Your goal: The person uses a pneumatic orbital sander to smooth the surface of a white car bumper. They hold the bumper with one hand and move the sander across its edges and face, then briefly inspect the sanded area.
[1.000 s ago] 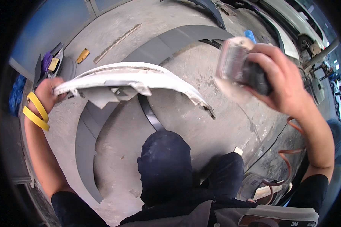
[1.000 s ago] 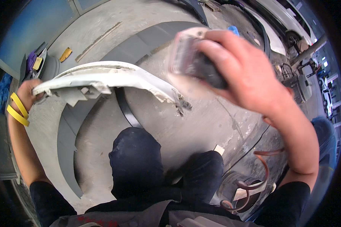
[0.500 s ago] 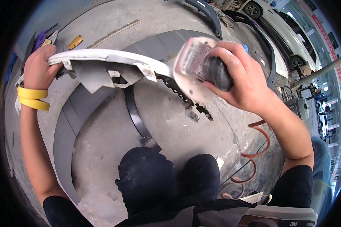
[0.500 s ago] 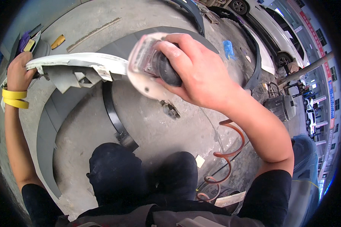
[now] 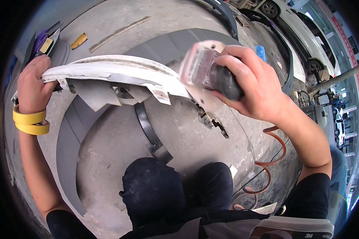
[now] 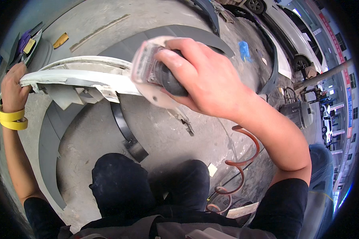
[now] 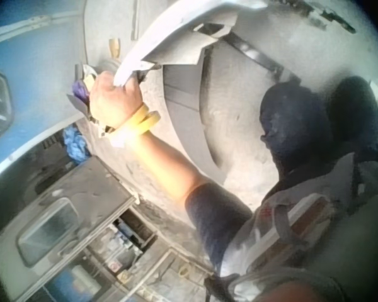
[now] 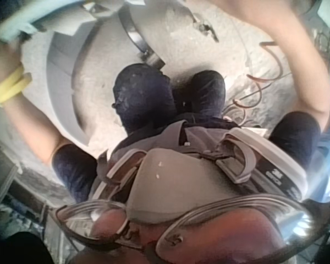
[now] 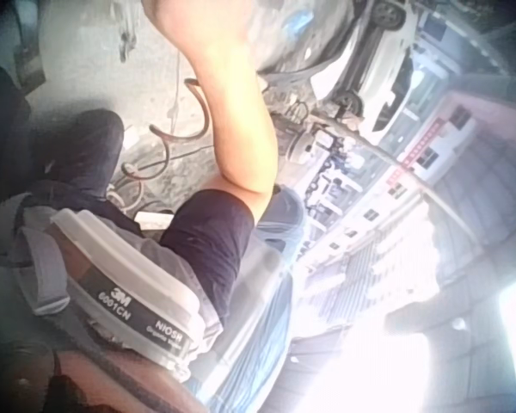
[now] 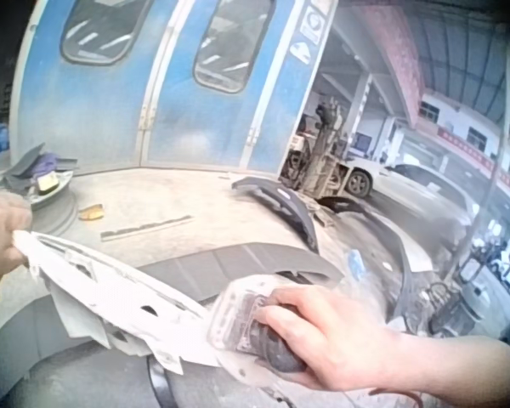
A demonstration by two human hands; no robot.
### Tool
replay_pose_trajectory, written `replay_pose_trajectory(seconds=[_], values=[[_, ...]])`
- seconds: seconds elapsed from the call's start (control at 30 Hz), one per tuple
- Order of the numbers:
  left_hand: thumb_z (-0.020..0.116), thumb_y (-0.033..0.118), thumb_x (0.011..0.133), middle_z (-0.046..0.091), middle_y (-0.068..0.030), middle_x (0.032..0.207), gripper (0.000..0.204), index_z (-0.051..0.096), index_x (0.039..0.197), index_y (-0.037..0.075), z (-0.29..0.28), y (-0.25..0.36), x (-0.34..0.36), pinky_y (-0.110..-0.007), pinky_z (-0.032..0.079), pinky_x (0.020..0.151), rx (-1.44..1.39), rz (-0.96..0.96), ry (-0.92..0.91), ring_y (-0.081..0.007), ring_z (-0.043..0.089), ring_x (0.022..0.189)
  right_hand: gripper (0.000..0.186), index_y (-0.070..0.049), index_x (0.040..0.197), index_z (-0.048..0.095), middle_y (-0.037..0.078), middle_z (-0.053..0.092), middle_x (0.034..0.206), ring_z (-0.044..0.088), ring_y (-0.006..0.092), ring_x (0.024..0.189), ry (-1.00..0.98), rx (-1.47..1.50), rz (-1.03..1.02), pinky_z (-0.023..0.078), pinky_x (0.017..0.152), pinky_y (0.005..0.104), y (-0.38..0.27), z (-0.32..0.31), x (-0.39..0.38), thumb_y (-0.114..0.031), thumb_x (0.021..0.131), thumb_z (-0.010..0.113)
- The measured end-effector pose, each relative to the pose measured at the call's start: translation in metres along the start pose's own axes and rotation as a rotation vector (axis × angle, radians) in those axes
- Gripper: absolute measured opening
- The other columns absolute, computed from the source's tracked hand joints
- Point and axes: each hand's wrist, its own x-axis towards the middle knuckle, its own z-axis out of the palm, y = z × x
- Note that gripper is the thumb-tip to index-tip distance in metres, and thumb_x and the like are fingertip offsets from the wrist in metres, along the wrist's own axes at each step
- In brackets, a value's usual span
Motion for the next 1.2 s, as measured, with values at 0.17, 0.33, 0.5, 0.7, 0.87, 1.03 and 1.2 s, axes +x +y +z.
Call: replay_pose_trajectory(seconds=[0.17, 0.33, 0.5, 0.7, 0.87, 1.03, 1.2], values=[[0.073, 0.015, 0.077, 0.051, -0.0184, 0.079, 0.03, 0.048, 0.079, -0.001, -0.001, 0.004, -0.001, -0.044, 0.044, 0.065, -0.04, -0.021, 0.007, -0.0407, 0.053, 0.077, 0.076, -0.001, 0.134, 0.05, 0.022, 0.059, 0.121, 0.067, 0.037, 0.1, 0.054, 0.068, -0.024, 0.057, 0.083, 0.0435, -0.005, -0.007, 0.009, -0.02, 0.074, 0.092], [0.074, 0.016, 0.075, 0.052, -0.0173, 0.078, 0.029, 0.05, 0.079, 0.0, -0.001, 0.008, 0.004, -0.044, 0.044, 0.065, -0.05, -0.011, 0.06, -0.0402, 0.054, 0.076, 0.07, 0.002, 0.129, 0.054, 0.022, 0.059, 0.118, 0.068, 0.0368, 0.097, -0.024, 0.03, -0.06, 0.059, 0.08, 0.0417, -0.023, -0.009, 0.023, -0.019, 0.073, 0.091], [0.077, 0.019, 0.074, 0.053, -0.017, 0.078, 0.03, 0.053, 0.078, 0.001, -0.007, 0.013, 0.004, -0.044, 0.046, 0.066, -0.038, 0.0, 0.046, -0.0394, 0.056, 0.077, 0.07, 0.0, 0.129, 0.054, 0.02, 0.059, 0.119, 0.068, 0.037, 0.094, -0.066, 0.052, -0.009, 0.058, 0.076, 0.0419, -0.03, -0.014, 0.04, -0.019, 0.073, 0.09], [0.079, 0.023, 0.074, 0.055, -0.0155, 0.077, 0.033, 0.054, 0.076, 0.001, -0.009, 0.016, 0.001, -0.044, 0.047, 0.067, -0.016, 0.008, 0.072, -0.0376, 0.058, 0.077, 0.069, -0.002, 0.129, 0.054, 0.019, 0.059, 0.12, 0.067, 0.0377, 0.093, -0.072, 0.06, -0.004, 0.057, 0.076, 0.0418, -0.042, -0.019, 0.056, -0.018, 0.072, 0.09], [0.079, 0.023, 0.075, 0.056, -0.0149, 0.076, 0.033, 0.055, 0.075, 0.001, -0.011, 0.023, 0.002, -0.045, 0.048, 0.066, -0.039, -0.005, 0.094, -0.0374, 0.058, 0.077, 0.069, -0.003, 0.129, 0.054, 0.018, 0.059, 0.12, 0.067, 0.038, 0.094, -0.075, 0.001, -0.004, 0.057, 0.076, 0.0414, -0.052, -0.021, 0.075, -0.017, 0.072, 0.089], [0.08, 0.024, 0.074, 0.057, -0.0148, 0.076, 0.034, 0.056, 0.073, 0.001, -0.012, 0.025, 0.005, -0.046, 0.048, 0.066, -0.026, -0.008, 0.105, -0.0373, 0.059, 0.076, 0.069, -0.004, 0.13, 0.053, 0.019, 0.059, 0.121, 0.067, 0.0391, 0.095, -0.126, -0.014, -0.017, 0.058, 0.076, 0.0424, -0.052, -0.021, 0.082, -0.018, 0.073, 0.089], [0.082, 0.026, 0.073, 0.059, -0.0141, 0.076, 0.035, 0.057, 0.071, 0.001, -0.011, 0.024, 0.006, -0.046, 0.048, 0.066, -0.023, -0.001, 0.131, -0.0366, 0.061, 0.076, 0.064, -0.004, 0.129, 0.053, 0.018, 0.058, 0.125, 0.067, 0.0385, 0.1, -0.119, 0.001, 0.0, 0.058, 0.078, 0.043, -0.045, -0.021, 0.059, -0.02, 0.075, 0.085]])
